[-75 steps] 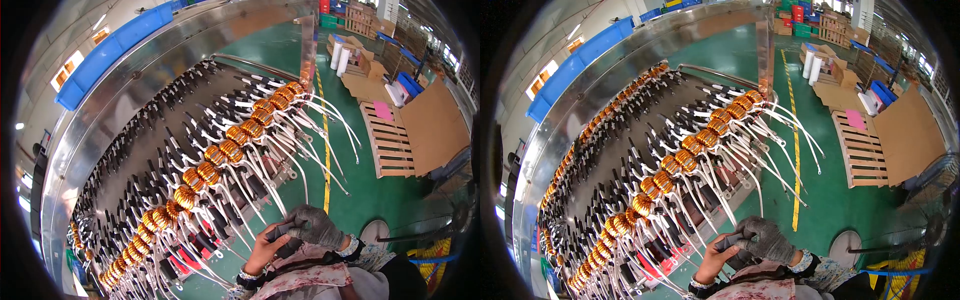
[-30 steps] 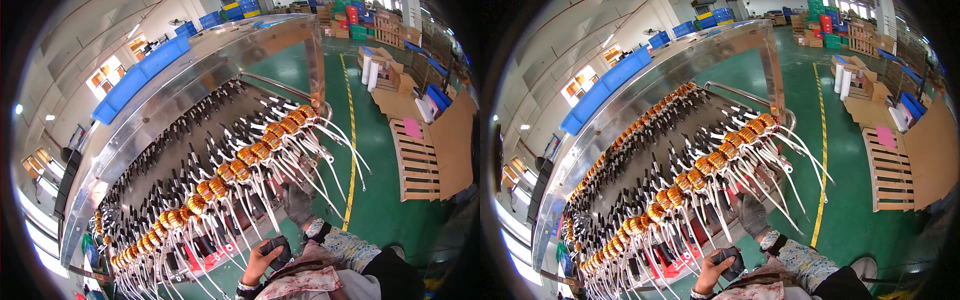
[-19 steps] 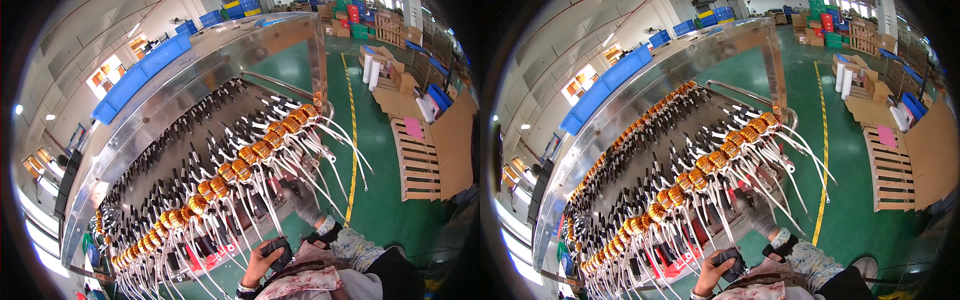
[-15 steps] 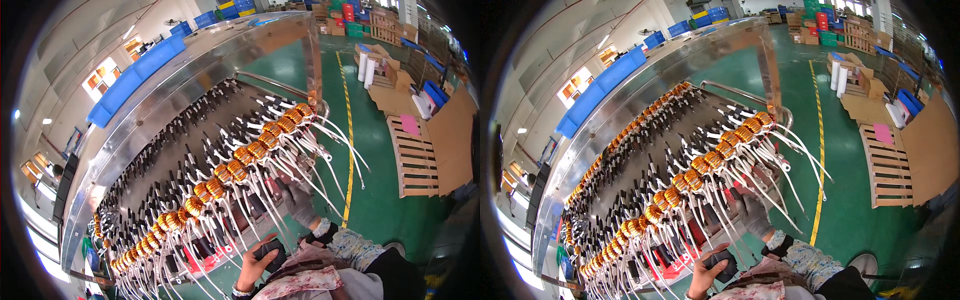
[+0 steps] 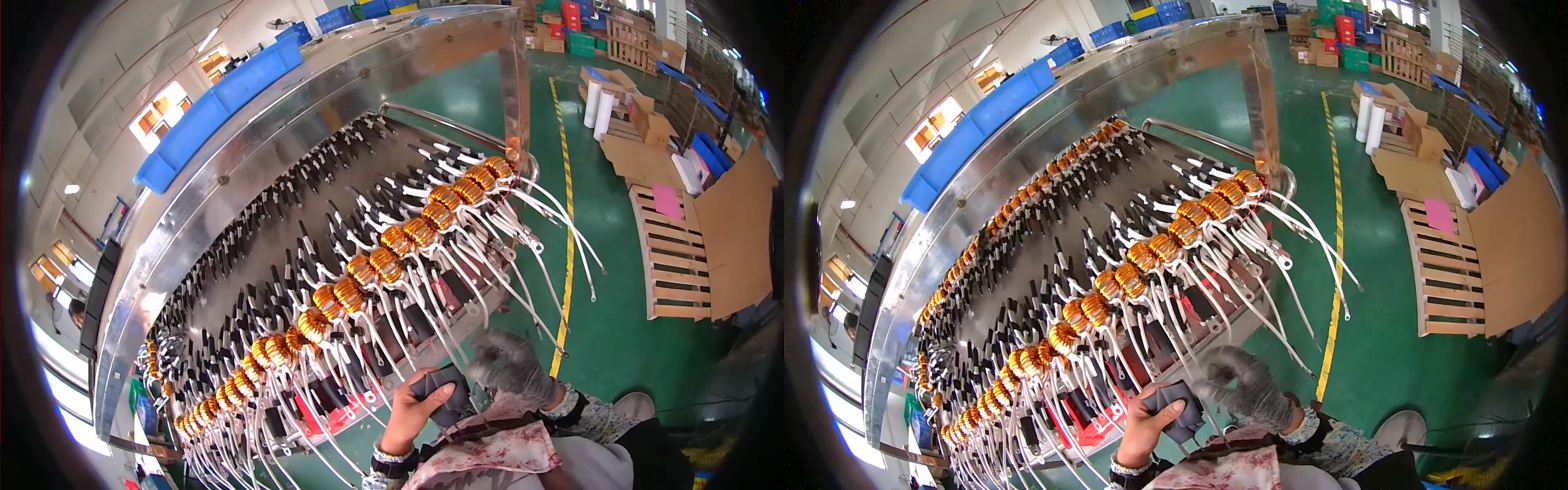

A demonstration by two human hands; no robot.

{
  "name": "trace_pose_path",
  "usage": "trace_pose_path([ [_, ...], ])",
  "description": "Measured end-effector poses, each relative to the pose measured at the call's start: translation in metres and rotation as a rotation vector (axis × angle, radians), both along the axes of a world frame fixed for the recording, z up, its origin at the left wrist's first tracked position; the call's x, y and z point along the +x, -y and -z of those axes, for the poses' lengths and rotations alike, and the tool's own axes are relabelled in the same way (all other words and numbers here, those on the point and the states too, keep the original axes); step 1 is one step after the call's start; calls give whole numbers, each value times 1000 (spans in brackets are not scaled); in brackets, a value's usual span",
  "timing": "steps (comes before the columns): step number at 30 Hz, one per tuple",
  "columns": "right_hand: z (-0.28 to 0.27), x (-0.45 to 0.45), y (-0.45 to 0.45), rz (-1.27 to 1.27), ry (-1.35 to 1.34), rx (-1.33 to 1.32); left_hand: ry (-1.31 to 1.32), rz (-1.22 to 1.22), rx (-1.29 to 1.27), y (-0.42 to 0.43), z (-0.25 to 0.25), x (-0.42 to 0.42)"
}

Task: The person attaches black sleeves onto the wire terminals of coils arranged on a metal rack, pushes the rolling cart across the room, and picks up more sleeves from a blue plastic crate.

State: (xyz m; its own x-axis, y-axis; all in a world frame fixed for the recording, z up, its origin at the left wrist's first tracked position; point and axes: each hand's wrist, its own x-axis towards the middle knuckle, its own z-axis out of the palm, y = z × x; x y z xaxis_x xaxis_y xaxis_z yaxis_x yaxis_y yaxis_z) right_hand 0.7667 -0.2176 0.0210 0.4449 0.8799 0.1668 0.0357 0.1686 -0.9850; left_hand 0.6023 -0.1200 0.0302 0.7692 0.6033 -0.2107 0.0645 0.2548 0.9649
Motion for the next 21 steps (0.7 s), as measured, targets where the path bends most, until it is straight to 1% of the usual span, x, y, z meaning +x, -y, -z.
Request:
trace_pose_path([
  [1,-3,0,0,8,0,-4,0,8,-4,1,-1,3],
  [3,-8,3,-1,109,572,193,33,92,47,1,-3,12],
  [4,-1,3,2,98,424,101,-3,124,144,0,2,14],
  [5,-4,2,5,106,429,97,2,133,142,0,1,18],
  [7,-13,-2,12,153,178,-127,-37,198,294,1,-2,23],
  [8,-14,-1,16,156,182,-130,-53,207,273,0,3,25],
  [10,-15,3,24,210,541,-27,-11,209,250,1,8,31],
  [11,-13,4,25,208,544,-32,24,210,229,2,10,33],
  [13,-8,6,29,188,660,-21,10,233,237,6,3,39],
  [14,-10,10,30,121,506,10,-15,263,234,7,1,42],
  [15,-12,18,31,122,509,11,-40,291,234,6,-2,44],
  [17,-15,39,36,124,-411,234,-10,326,218,6,-6,49],
  [18,-21,51,36,120,-409,229,53,330,166,8,-9,55],
  [20,-33,73,34,330,-481,154,132,353,81,9,-10,66],
  [21,-26,83,32,326,-479,151,134,349,79,8,-6,74],
])
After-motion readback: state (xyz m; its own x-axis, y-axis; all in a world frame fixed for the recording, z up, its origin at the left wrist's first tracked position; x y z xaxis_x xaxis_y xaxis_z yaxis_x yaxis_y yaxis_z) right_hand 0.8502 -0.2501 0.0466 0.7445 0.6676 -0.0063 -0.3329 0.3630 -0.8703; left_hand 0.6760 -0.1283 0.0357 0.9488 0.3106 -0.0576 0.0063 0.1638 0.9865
